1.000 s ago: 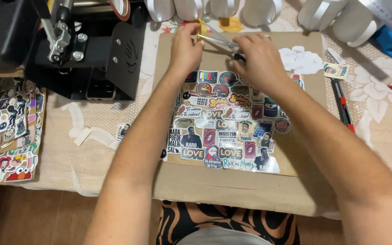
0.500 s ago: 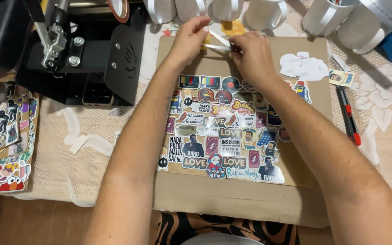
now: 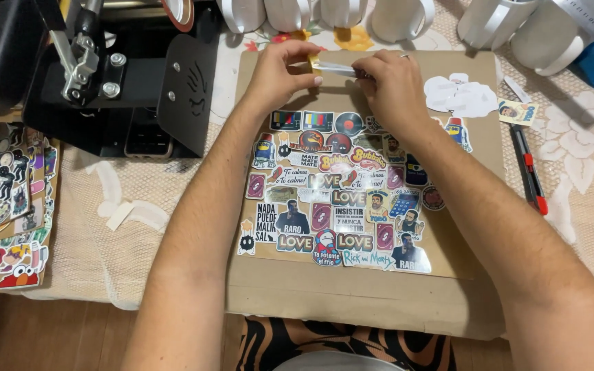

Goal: Arranging and adhering various stickers onto a cardboard surface to create a collage.

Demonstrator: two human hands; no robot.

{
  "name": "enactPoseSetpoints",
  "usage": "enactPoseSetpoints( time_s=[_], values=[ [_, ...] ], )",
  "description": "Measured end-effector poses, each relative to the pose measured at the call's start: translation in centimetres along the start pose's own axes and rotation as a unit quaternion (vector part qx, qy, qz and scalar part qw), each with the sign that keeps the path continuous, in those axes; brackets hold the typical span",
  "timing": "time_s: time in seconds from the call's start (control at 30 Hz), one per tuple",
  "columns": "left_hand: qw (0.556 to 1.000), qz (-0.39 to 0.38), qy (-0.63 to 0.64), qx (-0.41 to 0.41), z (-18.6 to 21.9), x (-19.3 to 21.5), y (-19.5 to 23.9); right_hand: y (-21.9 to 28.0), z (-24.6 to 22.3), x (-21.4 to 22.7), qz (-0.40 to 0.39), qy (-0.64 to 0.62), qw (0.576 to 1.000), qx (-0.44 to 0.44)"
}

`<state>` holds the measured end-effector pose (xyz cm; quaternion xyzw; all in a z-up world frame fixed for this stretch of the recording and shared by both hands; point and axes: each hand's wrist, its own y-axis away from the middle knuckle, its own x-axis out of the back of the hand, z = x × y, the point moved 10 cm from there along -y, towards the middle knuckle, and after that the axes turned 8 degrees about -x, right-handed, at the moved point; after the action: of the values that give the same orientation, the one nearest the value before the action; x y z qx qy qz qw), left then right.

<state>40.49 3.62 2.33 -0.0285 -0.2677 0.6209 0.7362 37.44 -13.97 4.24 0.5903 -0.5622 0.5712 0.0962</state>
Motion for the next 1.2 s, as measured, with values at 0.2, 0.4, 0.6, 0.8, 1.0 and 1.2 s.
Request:
enactPoseSetpoints(
  time_s=[0.2,0.4,0.6,0.8,1.0,1.2],
  values=[
    [0.995,0.024,0.094,-0.038,2.1,-0.1,1.4,1.2,-1.0,3.2,0.033,-0.005,0.999,0.031],
    [0.993,0.059,0.098,0.021,4.3,-1.1,5.1,5.2,-5.2,7.6,0.133,0.129,0.973,0.136],
    [0.999,0.031,0.014,-0.039,2.3,-2.9,7.1,7.4,-5.0,8.2,0.148,0.169,0.968,0.113],
    [0.995,0.058,-0.029,-0.079,3.7,-2.2,7.7,6.4,-2.4,6.1,-0.048,-0.168,0.972,-0.156],
    [0.996,0.082,-0.005,-0.032,1.8,-1.8,8.0,5.3,-1.6,-2.2,-0.169,-0.296,0.905,-0.254],
    [0.984,0.103,0.143,-0.008,1.0,-1.3,8.8,4.1,-2.3,-3.5,-0.175,-0.218,0.922,-0.268]
  ],
)
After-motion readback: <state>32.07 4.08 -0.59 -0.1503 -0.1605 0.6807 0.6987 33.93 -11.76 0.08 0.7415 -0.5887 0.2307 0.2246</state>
